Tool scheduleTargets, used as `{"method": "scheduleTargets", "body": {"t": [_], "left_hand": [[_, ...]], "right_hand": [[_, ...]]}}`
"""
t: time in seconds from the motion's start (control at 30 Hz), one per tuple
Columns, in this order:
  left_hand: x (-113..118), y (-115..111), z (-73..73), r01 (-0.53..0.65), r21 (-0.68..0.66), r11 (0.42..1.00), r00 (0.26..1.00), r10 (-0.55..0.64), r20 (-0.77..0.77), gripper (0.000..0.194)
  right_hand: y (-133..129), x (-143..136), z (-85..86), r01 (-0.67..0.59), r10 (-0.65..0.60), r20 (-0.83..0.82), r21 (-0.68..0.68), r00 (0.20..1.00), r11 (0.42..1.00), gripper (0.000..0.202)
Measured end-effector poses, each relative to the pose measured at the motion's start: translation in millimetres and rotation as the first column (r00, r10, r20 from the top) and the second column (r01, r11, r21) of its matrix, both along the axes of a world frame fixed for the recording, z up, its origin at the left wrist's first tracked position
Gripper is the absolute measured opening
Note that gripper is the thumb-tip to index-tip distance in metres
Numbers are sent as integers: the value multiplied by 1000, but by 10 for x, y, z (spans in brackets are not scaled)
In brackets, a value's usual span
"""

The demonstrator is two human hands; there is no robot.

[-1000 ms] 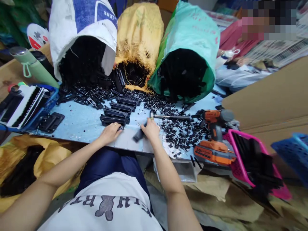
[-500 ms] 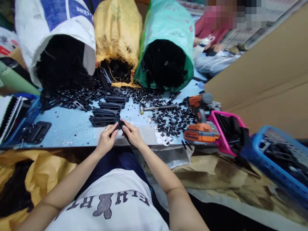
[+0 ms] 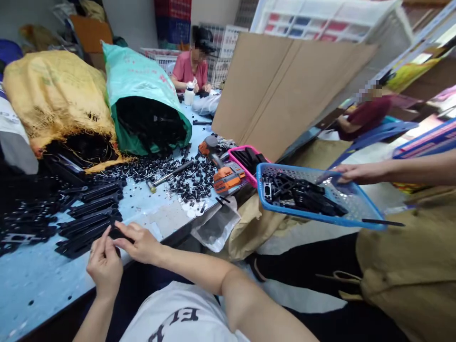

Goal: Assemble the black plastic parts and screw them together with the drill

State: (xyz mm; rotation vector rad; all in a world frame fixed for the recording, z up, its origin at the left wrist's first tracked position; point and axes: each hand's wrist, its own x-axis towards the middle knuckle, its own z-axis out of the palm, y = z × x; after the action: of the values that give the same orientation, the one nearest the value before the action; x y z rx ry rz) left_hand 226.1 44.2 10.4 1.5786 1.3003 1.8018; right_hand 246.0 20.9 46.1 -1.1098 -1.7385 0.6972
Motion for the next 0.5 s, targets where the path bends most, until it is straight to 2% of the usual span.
{"method": "scheduleTargets", "body": {"t": [0.07,0.17,0.27,0.37,0.43,0.5], "left_hand": [[-215,-53,-29,38,-48,998,997,-41,-60,58],[-809,-151,19,88,-150,985,972,-117,-202,49],[-1204,-276,165,-27,-197,980,964,-27,-263,41],[-1237,-370,312,-74,-227,971,961,9,-276,42],[-1185,-405,381,-62,-199,978,945,-7,-326,44],[-1170,-422,430,-54,-114,992,899,-1,-438,45]], "right_hand": [[-28,-67,-6,-16,16,-21,-21,1000,1000,54],[-9,-135,-3,-45,42,-55,-39,998,998,52],[65,-173,23,-92,87,-74,-72,993,993,50],[143,-164,69,-175,161,-108,-140,981,975,47],[179,-139,104,-172,137,-175,-200,975,965,47],[199,-104,143,-131,75,-222,-245,972,961,48]]}}
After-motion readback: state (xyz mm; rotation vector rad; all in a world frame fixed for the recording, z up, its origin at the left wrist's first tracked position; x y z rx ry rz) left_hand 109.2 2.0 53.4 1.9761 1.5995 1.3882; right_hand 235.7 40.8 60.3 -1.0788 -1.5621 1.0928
